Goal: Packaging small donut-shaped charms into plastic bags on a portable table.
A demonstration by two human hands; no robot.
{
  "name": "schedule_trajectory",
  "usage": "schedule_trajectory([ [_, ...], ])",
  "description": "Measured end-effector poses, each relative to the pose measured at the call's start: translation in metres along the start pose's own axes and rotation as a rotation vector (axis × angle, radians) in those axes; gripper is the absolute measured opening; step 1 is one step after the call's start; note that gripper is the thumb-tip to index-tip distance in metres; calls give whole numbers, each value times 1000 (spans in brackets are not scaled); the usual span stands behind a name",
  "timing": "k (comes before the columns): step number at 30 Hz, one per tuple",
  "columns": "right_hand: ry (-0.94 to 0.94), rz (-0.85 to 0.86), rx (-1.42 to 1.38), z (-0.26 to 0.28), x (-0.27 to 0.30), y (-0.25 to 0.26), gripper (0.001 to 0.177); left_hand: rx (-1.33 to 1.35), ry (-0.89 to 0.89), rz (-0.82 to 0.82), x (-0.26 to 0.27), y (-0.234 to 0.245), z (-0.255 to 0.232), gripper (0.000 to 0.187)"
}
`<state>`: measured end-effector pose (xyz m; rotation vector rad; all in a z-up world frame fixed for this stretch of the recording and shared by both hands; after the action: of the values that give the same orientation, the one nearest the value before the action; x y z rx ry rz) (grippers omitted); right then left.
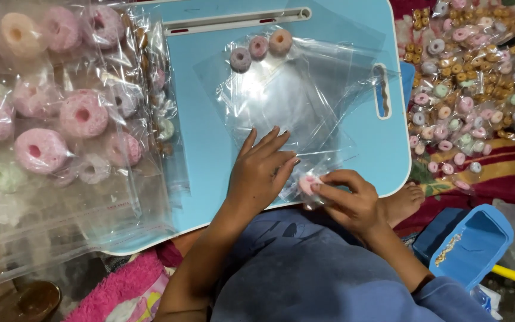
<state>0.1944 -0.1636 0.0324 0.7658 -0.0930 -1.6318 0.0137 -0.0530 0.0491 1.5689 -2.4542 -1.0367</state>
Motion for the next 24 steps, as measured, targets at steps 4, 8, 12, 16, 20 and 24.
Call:
schedule_trajectory([
  [4, -16, -7, 499, 1, -14, -19, 28, 22, -18, -51, 1, 1, -6, 14],
  [8, -86, 75, 504, 25, -44, -35, 25, -3, -76, -75, 4, -5, -15, 13],
  [12, -260, 165, 60, 6, -56, -37, 32, -97, -197, -166, 5, -10, -32, 13],
  [16, -596, 53, -369, -34, -33, -41, 40, -113, -272, -205, 13, -23, -52, 15],
  [20, -734, -80, -540, -14, -41, -32, 37, -86, -312, -210, 21, -45, -56, 21],
  [24, -687, -61, -361, -27, -37, -20, 28, -18, -336, -217, 10, -27, -52, 34],
])
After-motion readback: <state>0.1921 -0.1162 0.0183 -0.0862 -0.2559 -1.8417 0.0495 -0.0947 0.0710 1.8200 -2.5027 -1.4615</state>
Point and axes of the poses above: each hand's wrist, its own x-axis away from the middle knuckle, its own y-axis out of the back of the hand, z = x × y, the point moved 6 cm from there along -x, towards the middle knuckle, and after that the axes turned 2 degrees about -y, right-handed, at the moved point
